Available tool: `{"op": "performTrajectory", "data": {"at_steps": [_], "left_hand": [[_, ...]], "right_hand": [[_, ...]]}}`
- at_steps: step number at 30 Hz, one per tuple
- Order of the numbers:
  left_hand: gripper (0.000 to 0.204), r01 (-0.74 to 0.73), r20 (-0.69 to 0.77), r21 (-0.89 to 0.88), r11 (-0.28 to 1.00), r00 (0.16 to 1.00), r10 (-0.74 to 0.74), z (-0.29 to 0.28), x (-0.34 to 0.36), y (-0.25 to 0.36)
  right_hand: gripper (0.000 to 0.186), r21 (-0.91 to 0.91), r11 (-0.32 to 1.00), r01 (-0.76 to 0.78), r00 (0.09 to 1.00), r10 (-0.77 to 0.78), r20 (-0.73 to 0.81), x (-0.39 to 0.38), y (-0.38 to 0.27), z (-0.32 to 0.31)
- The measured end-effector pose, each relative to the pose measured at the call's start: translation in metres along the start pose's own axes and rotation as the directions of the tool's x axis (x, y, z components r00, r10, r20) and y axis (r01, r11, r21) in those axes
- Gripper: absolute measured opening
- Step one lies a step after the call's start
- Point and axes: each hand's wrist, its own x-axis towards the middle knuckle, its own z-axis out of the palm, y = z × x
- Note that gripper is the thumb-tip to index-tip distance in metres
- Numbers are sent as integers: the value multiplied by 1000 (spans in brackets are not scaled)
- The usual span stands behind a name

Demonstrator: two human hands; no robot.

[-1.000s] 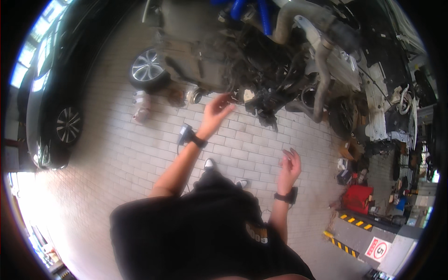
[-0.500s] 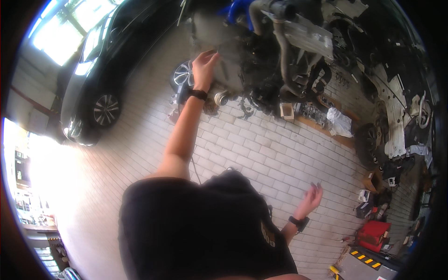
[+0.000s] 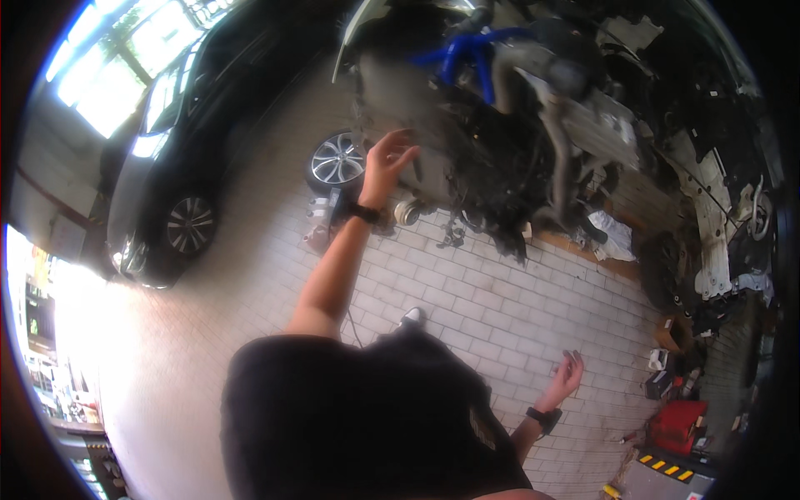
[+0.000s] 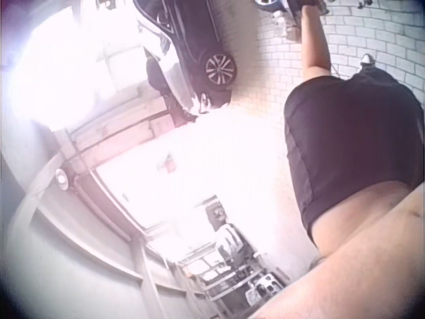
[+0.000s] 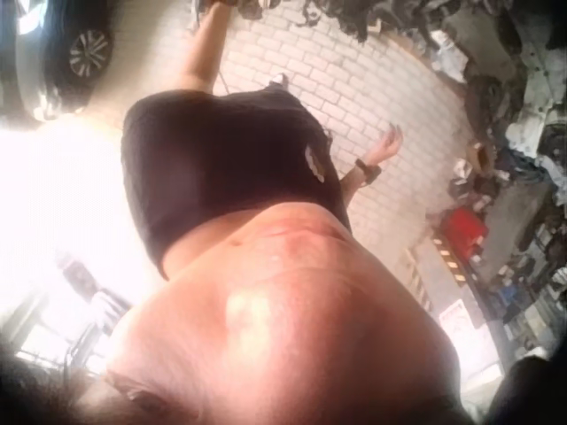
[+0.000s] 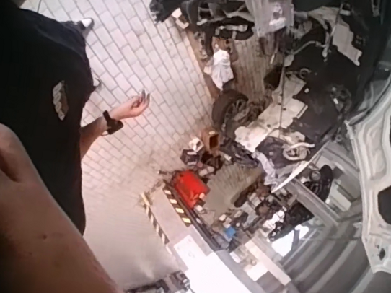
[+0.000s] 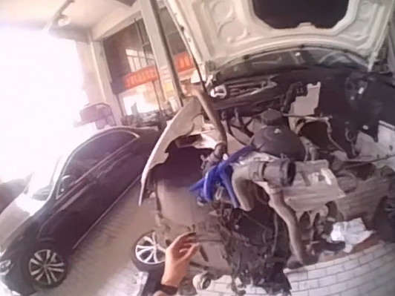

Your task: The recorder inspects a car part in a bin and then works on the wiring and components of a car engine.

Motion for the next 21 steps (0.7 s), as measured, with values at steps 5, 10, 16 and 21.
{"op": "performTrajectory", "data": {"at_steps": [5, 10, 16, 21], "left_hand": [[28, -81, 71, 121, 989, 995, 72, -9, 19, 1], [26, -83, 130, -72, 994, 987, 92, -21, 41, -19], [27, -66, 155, -260, 963, 982, 109, -34, 64, -27], [25, -55, 184, -342, 938, 975, 124, -40, 78, -32]], "right_hand": [[26, 48, 997, -55, 996, 51, 73, -32, -42, 119], [22, 9, 995, -104, 968, 99, 231, -54, -84, 205], [17, -40, 994, -107, 940, 114, 322, -59, -107, 246], [17, -41, 994, -99, 944, 107, 311, -53, -116, 273]]}}
